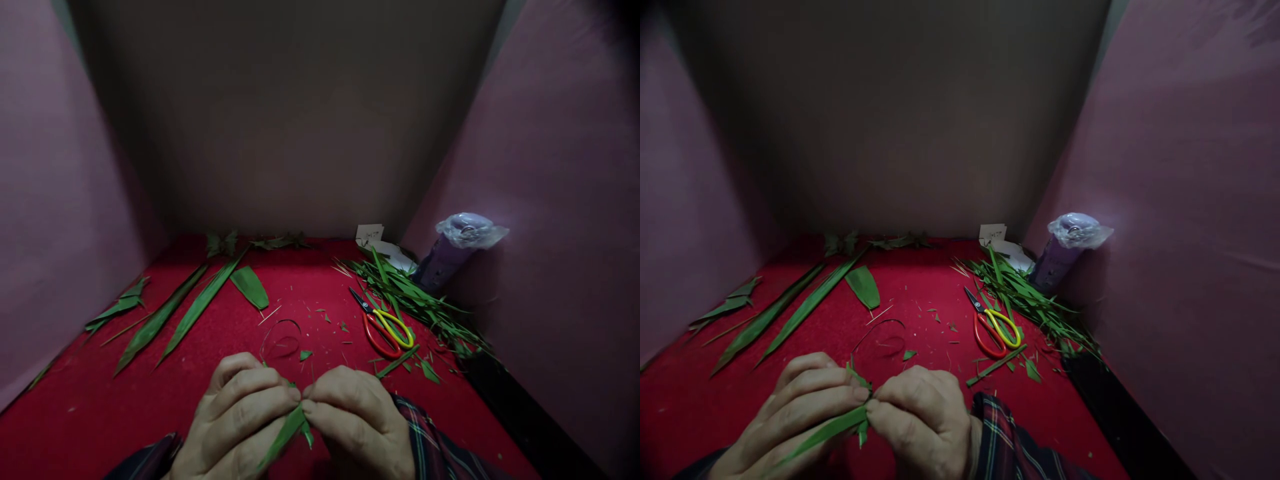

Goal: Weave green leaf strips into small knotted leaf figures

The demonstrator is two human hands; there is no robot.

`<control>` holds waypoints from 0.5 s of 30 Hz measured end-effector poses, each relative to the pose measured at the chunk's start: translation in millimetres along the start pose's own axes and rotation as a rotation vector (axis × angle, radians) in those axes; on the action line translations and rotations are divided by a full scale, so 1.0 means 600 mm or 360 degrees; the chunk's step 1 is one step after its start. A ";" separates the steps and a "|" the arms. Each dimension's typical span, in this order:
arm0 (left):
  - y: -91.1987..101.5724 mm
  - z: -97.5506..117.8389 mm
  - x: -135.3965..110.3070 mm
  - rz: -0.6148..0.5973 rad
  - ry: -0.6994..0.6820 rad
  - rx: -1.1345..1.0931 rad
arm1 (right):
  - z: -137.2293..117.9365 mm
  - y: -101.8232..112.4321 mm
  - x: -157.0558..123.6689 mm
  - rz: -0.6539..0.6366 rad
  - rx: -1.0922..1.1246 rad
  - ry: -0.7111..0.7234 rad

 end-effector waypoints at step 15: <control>0.000 -0.006 0.020 0.0037 0.0001 -0.0221 | -0.038 -0.001 0.030 -0.0221 -0.0359 0.0536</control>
Point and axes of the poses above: each hand's wrist, its own x-axis towards the middle knuckle, its own y-axis out of the back of the hand, z = x × y, the point moved 8 cm from there along x, towards the middle knuckle, and after that the axes turned 14 degrees about x, right-handed, at the moved point
